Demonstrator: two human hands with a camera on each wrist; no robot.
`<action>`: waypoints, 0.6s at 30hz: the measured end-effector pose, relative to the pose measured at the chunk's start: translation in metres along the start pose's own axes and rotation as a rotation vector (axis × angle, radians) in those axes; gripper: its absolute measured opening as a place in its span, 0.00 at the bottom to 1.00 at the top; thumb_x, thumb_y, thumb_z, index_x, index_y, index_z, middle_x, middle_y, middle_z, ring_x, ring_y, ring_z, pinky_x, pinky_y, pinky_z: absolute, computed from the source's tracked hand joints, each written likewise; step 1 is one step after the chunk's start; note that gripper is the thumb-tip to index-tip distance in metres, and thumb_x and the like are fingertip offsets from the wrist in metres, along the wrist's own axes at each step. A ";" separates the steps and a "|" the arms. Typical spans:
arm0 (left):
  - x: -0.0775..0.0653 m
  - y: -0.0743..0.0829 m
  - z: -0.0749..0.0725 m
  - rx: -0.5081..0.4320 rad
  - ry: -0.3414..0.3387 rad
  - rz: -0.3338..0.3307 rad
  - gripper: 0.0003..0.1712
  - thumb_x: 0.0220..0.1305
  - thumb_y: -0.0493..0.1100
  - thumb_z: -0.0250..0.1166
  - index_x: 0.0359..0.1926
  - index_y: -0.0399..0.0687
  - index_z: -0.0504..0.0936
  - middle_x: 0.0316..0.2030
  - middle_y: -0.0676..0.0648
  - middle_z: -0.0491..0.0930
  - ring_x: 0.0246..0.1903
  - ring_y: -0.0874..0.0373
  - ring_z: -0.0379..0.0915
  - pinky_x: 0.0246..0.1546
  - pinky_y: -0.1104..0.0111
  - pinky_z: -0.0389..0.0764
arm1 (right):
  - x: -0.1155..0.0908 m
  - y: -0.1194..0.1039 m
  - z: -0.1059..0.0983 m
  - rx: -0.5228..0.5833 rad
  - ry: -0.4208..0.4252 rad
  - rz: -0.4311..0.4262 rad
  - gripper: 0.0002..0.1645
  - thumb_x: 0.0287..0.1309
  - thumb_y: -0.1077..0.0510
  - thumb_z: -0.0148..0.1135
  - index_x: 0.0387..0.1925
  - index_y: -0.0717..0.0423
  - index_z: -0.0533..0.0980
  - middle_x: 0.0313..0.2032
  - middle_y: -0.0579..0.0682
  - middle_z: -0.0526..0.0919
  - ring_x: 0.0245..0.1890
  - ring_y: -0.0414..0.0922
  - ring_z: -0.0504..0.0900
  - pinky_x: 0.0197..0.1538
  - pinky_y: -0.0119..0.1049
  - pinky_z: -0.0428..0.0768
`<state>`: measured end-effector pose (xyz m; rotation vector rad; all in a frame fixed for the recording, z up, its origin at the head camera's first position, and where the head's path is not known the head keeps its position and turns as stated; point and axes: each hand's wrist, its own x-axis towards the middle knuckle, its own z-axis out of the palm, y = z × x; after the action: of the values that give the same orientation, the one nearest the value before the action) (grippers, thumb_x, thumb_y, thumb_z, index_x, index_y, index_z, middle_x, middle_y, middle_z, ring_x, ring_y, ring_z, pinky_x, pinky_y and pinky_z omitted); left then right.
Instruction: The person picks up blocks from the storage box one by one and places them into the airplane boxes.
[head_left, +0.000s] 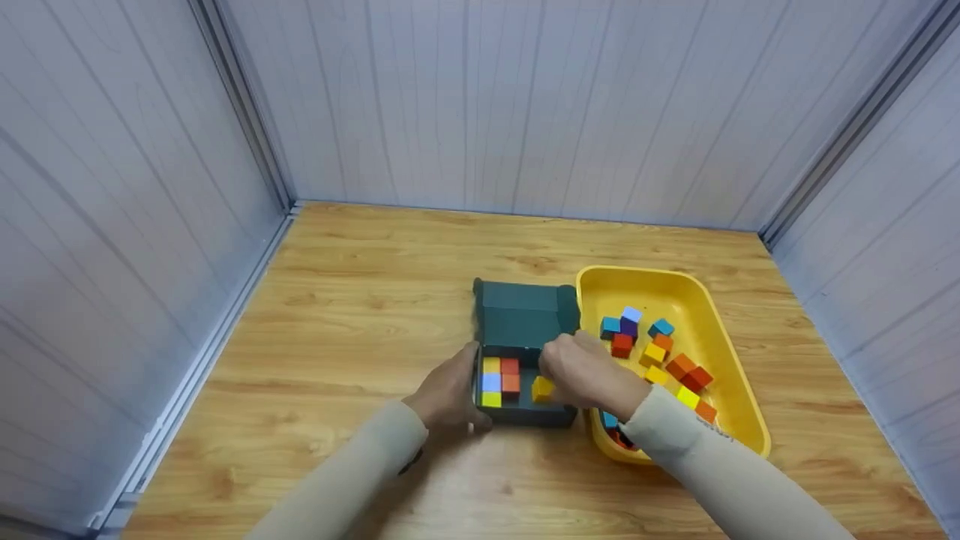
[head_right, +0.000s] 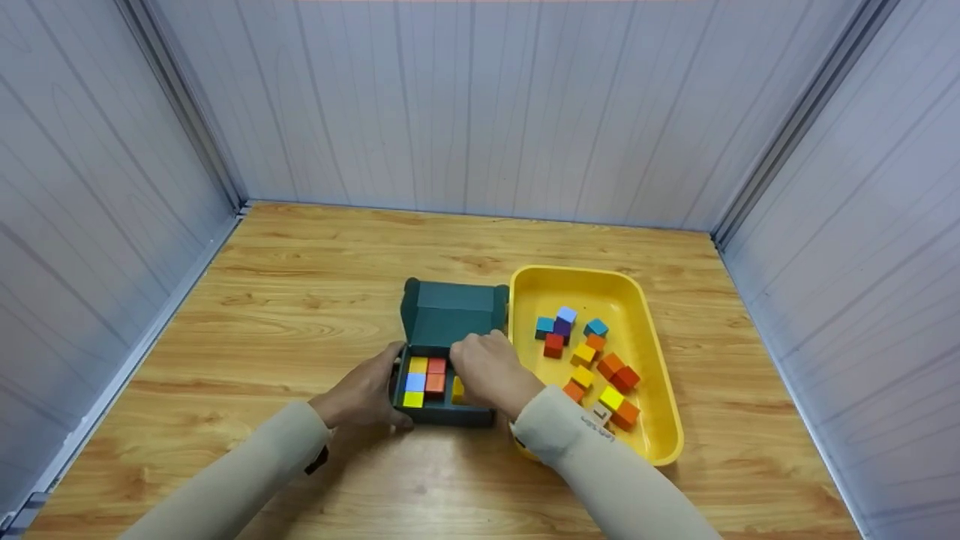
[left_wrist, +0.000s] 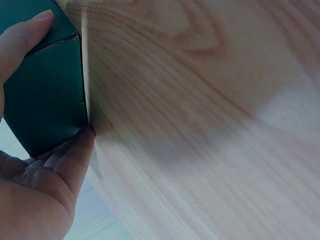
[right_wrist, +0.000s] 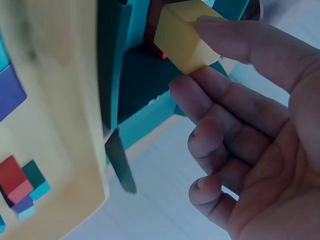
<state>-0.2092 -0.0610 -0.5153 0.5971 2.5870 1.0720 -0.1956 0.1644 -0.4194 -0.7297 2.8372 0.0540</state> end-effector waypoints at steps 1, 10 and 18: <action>0.000 0.000 0.000 0.000 -0.001 0.002 0.68 0.32 0.39 0.89 0.73 0.50 0.58 0.60 0.49 0.76 0.59 0.53 0.72 0.67 0.55 0.71 | 0.002 -0.002 0.001 0.006 -0.005 -0.002 0.13 0.51 0.52 0.80 0.23 0.53 0.84 0.13 0.43 0.72 0.18 0.46 0.71 0.28 0.36 0.69; 0.001 -0.002 0.001 -0.010 -0.001 0.014 0.68 0.33 0.39 0.89 0.74 0.49 0.58 0.59 0.49 0.75 0.58 0.53 0.72 0.68 0.56 0.70 | 0.020 -0.016 0.010 -0.017 -0.033 -0.036 0.10 0.52 0.58 0.78 0.25 0.56 0.82 0.13 0.45 0.70 0.16 0.46 0.70 0.23 0.34 0.68; 0.000 -0.002 0.000 -0.004 -0.009 0.005 0.68 0.34 0.38 0.89 0.74 0.49 0.57 0.61 0.48 0.75 0.60 0.52 0.71 0.68 0.56 0.69 | 0.036 -0.025 0.015 0.007 -0.083 -0.019 0.17 0.48 0.54 0.83 0.36 0.58 0.85 0.25 0.48 0.82 0.24 0.46 0.77 0.37 0.38 0.85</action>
<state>-0.2098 -0.0622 -0.5170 0.6062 2.5765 1.0733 -0.2116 0.1266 -0.4416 -0.7356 2.7499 0.0690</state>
